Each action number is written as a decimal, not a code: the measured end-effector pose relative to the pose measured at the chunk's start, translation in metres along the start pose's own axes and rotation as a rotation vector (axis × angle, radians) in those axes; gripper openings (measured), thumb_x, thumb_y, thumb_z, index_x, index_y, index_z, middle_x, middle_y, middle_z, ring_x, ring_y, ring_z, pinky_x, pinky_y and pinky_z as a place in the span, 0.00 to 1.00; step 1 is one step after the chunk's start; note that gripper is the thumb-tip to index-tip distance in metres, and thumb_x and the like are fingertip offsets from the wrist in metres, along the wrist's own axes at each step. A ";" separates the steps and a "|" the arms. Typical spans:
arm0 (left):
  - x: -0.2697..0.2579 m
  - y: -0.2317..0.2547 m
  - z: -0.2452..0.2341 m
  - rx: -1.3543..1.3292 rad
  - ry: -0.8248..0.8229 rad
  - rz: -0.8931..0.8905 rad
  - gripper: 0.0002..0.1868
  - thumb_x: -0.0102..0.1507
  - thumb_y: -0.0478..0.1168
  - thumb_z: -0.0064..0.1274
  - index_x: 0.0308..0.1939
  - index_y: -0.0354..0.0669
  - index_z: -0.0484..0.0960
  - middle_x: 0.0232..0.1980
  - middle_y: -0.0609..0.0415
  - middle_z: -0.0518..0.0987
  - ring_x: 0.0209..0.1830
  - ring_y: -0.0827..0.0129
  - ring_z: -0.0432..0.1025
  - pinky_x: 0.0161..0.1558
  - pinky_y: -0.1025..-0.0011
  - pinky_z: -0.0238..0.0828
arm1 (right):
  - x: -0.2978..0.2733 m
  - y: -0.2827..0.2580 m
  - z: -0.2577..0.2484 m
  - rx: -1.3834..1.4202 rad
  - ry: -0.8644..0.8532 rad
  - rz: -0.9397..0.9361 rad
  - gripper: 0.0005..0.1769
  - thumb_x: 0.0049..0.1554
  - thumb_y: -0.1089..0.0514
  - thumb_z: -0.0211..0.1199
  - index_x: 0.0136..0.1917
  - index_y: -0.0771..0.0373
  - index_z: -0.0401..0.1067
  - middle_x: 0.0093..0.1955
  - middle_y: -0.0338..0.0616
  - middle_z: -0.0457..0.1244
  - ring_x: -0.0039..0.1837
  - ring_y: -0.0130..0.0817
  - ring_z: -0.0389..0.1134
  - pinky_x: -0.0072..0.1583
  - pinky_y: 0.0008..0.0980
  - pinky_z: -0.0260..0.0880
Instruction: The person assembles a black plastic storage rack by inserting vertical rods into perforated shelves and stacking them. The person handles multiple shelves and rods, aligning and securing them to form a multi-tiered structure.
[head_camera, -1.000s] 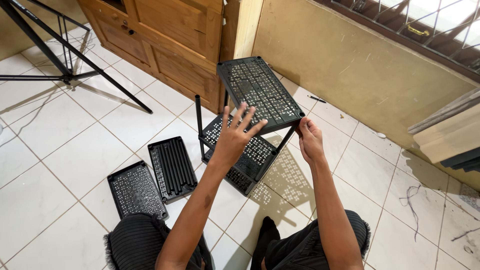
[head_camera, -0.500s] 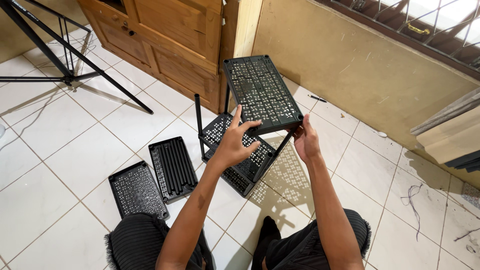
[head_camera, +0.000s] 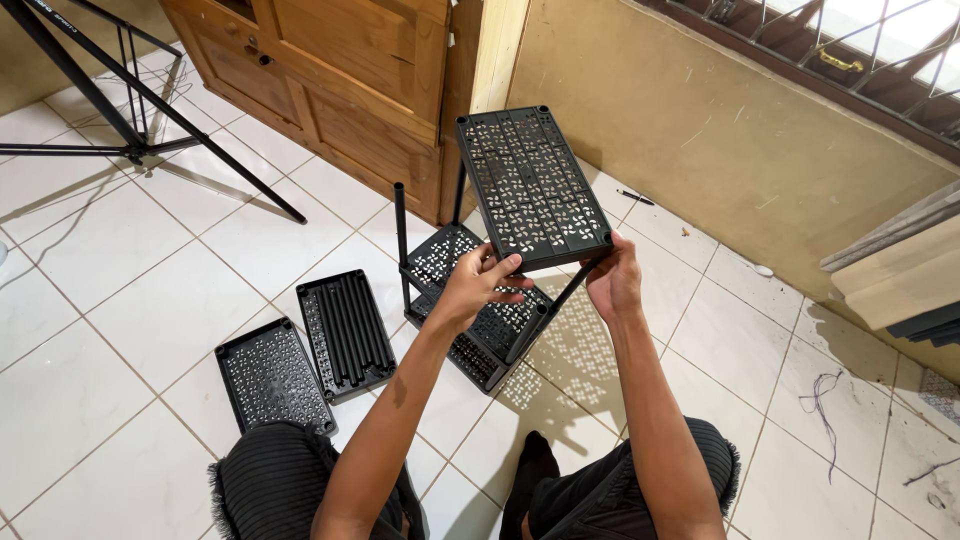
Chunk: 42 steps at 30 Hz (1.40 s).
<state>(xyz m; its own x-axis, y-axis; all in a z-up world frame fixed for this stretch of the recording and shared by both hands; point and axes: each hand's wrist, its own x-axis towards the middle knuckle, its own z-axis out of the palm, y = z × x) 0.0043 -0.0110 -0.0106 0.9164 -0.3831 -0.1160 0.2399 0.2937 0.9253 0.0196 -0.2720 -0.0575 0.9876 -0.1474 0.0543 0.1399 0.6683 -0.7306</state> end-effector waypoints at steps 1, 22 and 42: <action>-0.003 0.002 0.003 -0.007 -0.006 0.000 0.24 0.67 0.40 0.52 0.62 0.24 0.71 0.46 0.47 0.83 0.41 0.62 0.82 0.35 0.66 0.84 | -0.001 0.001 -0.001 0.021 -0.005 -0.002 0.13 0.64 0.51 0.57 0.48 0.63 0.74 0.46 0.41 0.70 0.49 0.31 0.67 0.57 0.34 0.65; -0.047 0.036 0.048 0.012 -0.105 -0.132 0.27 0.68 0.44 0.41 0.61 0.38 0.43 0.58 0.32 0.70 0.28 0.49 0.81 0.24 0.63 0.85 | -0.005 0.007 0.000 0.068 0.088 0.101 0.20 0.58 0.45 0.56 0.49 0.63 0.76 0.44 0.38 0.71 0.46 0.28 0.69 0.50 0.26 0.67; -0.036 0.023 0.047 -0.113 -0.123 -0.156 0.29 0.69 0.40 0.43 0.67 0.47 0.43 0.50 0.32 0.79 0.41 0.42 0.81 0.42 0.56 0.85 | -0.018 0.010 -0.008 0.286 0.295 -0.020 0.16 0.52 0.49 0.58 0.41 0.64 0.73 0.40 0.41 0.68 0.42 0.32 0.67 0.47 0.27 0.66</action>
<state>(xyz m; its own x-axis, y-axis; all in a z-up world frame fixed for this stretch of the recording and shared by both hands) -0.0385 -0.0314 0.0314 0.8213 -0.5332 -0.2031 0.4163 0.3165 0.8524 0.0022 -0.2686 -0.0715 0.9275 -0.3373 -0.1609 0.2143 0.8328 -0.5105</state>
